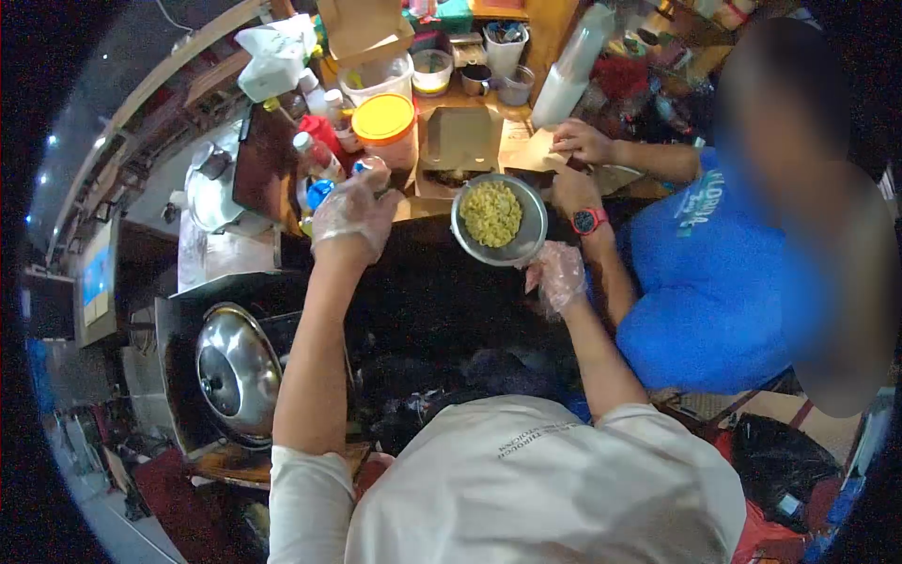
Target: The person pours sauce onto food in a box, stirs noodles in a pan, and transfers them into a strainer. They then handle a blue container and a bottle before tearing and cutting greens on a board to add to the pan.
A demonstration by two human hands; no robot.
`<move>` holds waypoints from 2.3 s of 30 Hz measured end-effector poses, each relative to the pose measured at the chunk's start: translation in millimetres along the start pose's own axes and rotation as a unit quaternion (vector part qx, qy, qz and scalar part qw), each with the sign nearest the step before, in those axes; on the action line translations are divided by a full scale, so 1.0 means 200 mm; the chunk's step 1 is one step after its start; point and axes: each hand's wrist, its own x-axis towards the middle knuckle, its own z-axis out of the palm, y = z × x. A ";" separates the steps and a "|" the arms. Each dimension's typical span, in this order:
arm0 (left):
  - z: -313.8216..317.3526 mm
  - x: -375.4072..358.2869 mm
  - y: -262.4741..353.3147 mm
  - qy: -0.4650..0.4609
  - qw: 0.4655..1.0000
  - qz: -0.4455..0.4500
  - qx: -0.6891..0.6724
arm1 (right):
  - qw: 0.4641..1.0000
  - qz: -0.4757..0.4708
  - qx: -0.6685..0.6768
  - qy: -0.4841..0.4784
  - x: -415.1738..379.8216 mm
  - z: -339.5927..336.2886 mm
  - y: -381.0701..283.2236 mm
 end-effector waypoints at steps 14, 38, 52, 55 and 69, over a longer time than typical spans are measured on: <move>-0.01 -1.00 -0.48 -0.042 0.989 0.062 -0.126 | 0.999 -0.012 0.035 0.020 0.17 -0.08 -0.12; 0.07 -1.21 -0.46 -0.170 0.975 -0.139 -0.017 | 0.542 -0.100 -0.820 -0.152 1.13 -0.37 -0.40; 0.10 -1.17 -0.34 -0.103 0.988 -0.112 -0.005 | 0.547 -0.210 -0.810 -0.002 1.20 -0.13 -0.35; 0.14 -1.23 -0.34 -0.102 0.988 -0.114 -0.003 | 0.468 -0.162 -0.867 -0.052 1.32 -0.07 -0.27; 0.44 -2.52 -0.02 0.087 0.961 -0.232 -0.125 | 0.500 -0.282 -0.800 -0.174 1.44 0.37 -0.34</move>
